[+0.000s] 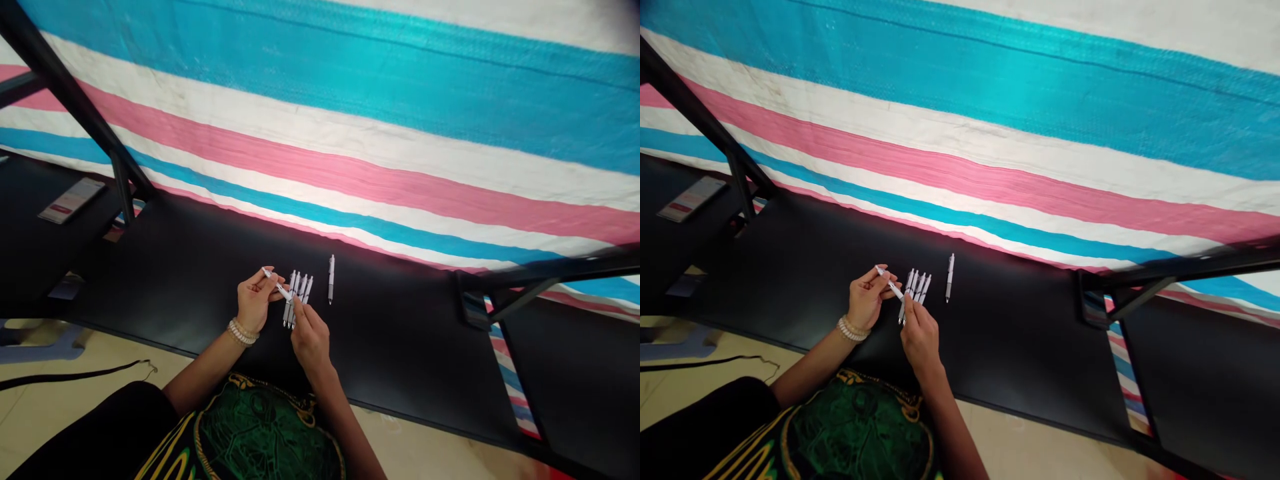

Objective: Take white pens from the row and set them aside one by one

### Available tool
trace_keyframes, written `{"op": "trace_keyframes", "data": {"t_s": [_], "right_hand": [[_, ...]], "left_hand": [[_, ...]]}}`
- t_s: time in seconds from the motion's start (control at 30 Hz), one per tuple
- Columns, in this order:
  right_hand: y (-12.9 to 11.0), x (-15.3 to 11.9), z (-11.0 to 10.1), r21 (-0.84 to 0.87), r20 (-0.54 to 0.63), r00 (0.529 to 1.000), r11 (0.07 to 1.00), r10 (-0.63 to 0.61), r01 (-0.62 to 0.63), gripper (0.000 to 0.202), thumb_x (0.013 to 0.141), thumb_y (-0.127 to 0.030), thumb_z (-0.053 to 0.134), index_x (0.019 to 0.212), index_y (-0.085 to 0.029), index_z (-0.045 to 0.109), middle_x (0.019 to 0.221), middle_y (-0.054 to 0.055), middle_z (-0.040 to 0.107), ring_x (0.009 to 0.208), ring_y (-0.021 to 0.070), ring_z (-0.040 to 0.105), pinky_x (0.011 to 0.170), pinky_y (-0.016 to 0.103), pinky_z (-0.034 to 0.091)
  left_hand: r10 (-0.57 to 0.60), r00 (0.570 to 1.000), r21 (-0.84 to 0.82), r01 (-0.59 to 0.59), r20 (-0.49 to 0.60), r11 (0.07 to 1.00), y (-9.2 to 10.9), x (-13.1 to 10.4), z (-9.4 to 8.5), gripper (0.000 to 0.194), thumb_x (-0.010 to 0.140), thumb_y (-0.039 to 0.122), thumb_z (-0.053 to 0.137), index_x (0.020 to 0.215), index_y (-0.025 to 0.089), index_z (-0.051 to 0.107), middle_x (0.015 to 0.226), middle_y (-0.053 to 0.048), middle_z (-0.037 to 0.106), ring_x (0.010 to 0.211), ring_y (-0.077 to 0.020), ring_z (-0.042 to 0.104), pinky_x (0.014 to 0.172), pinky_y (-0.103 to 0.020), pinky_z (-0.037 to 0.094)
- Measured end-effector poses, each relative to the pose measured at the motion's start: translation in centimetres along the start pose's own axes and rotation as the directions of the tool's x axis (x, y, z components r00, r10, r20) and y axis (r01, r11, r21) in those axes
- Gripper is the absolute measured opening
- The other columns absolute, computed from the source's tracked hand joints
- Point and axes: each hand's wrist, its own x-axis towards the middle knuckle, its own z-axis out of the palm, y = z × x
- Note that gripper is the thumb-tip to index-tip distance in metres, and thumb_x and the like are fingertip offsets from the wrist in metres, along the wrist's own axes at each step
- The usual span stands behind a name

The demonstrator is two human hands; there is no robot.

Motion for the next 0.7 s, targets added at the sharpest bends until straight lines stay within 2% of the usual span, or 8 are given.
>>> {"op": "trace_keyframes", "data": {"t_s": [0.07,0.13,0.27,0.37,0.43,0.57,0.63,0.7], "right_hand": [[0.1,0.3,0.0,-0.019,-0.014,0.999,0.999,-0.031,0.03,0.046,0.095,-0.013,0.043,0.135,-0.023,0.06,0.112,0.013,0.069,0.099,0.0238,0.066,0.088,0.041,0.056],[-0.2,0.7,0.0,0.056,-0.038,0.998,0.997,0.057,-0.055,0.041,0.094,-0.022,0.053,0.135,-0.023,0.06,0.115,0.012,0.068,0.103,0.0246,0.065,0.091,0.041,0.056],[-1.0,1.3,-0.2,0.307,0.045,0.961,0.912,0.272,-0.272,0.033,0.097,-0.03,0.054,0.126,-0.02,0.066,0.097,0.007,0.072,0.079,0.0186,0.069,0.072,0.032,0.059],[-1.4,1.5,-0.4,0.334,-0.012,0.965,0.911,0.26,-0.242,0.023,0.093,-0.027,0.061,0.113,-0.023,0.073,0.104,0.007,0.07,0.092,0.0199,0.068,0.083,0.034,0.057],[-1.5,1.4,-0.4,0.35,-0.046,0.959,0.904,0.279,-0.246,0.032,0.089,-0.027,0.067,0.121,-0.025,0.07,0.118,0.009,0.066,0.105,0.0224,0.066,0.09,0.037,0.056],[-1.6,1.3,-0.4,0.414,0.006,0.928,0.844,0.372,-0.34,0.027,0.094,-0.03,0.06,0.118,-0.023,0.07,0.102,0.008,0.071,0.085,0.0192,0.069,0.076,0.035,0.059],[-1.6,1.3,-0.5,0.39,-0.021,0.941,0.869,0.337,-0.303,0.019,0.091,-0.029,0.064,0.105,-0.023,0.075,0.106,0.008,0.07,0.092,0.0206,0.068,0.083,0.037,0.058],[-1.7,1.3,-0.6,0.399,-0.04,0.944,0.872,0.326,-0.284,0.022,0.088,-0.028,0.068,0.109,-0.024,0.074,0.118,0.01,0.066,0.103,0.0227,0.066,0.087,0.037,0.057]], "left_hand": [[-0.018,0.999,-0.043,0.016,-0.048,0.999,-0.3,0.2,-0.2,0.045,0.076,0.037,0.081,0.109,0.013,0.063,0.088,-0.008,0.073,0.076,-0.0203,0.074,0.07,-0.033,0.062],[-0.017,0.997,-0.069,0.012,-0.078,0.998,-0.4,0.4,-0.4,0.046,0.074,0.037,0.082,0.108,0.013,0.063,0.088,-0.007,0.073,0.076,-0.0196,0.074,0.07,-0.031,0.061],[-0.012,0.997,-0.09,0.005,-0.079,0.996,-0.4,0.6,-0.7,0.047,0.073,0.037,0.083,0.107,0.013,0.063,0.088,-0.008,0.073,0.077,-0.0205,0.074,0.072,-0.033,0.061],[-0.01,0.997,-0.103,0.002,-0.081,0.995,-0.4,0.6,-0.7,0.046,0.074,0.037,0.083,0.108,0.014,0.063,0.088,-0.008,0.073,0.077,-0.0206,0.074,0.073,-0.034,0.061],[-0.005,0.996,-0.111,-0.005,-0.09,0.994,-0.5,0.6,-0.8,0.045,0.074,0.036,0.082,0.108,0.014,0.063,0.088,-0.008,0.073,0.078,-0.0203,0.074,0.074,-0.034,0.061],[-0.002,0.995,-0.114,-0.009,-0.095,0.993,-0.7,0.7,-0.9,0.045,0.074,0.036,0.083,0.108,0.014,0.063,0.088,-0.008,0.073,0.077,-0.0202,0.074,0.075,-0.034,0.061],[0.0,0.995,-0.115,-0.011,-0.096,0.993,-0.8,0.7,-0.8,0.045,0.074,0.036,0.083,0.108,0.014,0.063,0.088,-0.007,0.073,0.077,-0.02,0.074,0.075,-0.034,0.061],[0.002,0.995,-0.115,-0.014,-0.1,0.993,-0.7,0.7,-0.8,0.044,0.074,0.036,0.082,0.108,0.014,0.063,0.088,-0.008,0.073,0.077,-0.0199,0.074,0.075,-0.034,0.06]]}}
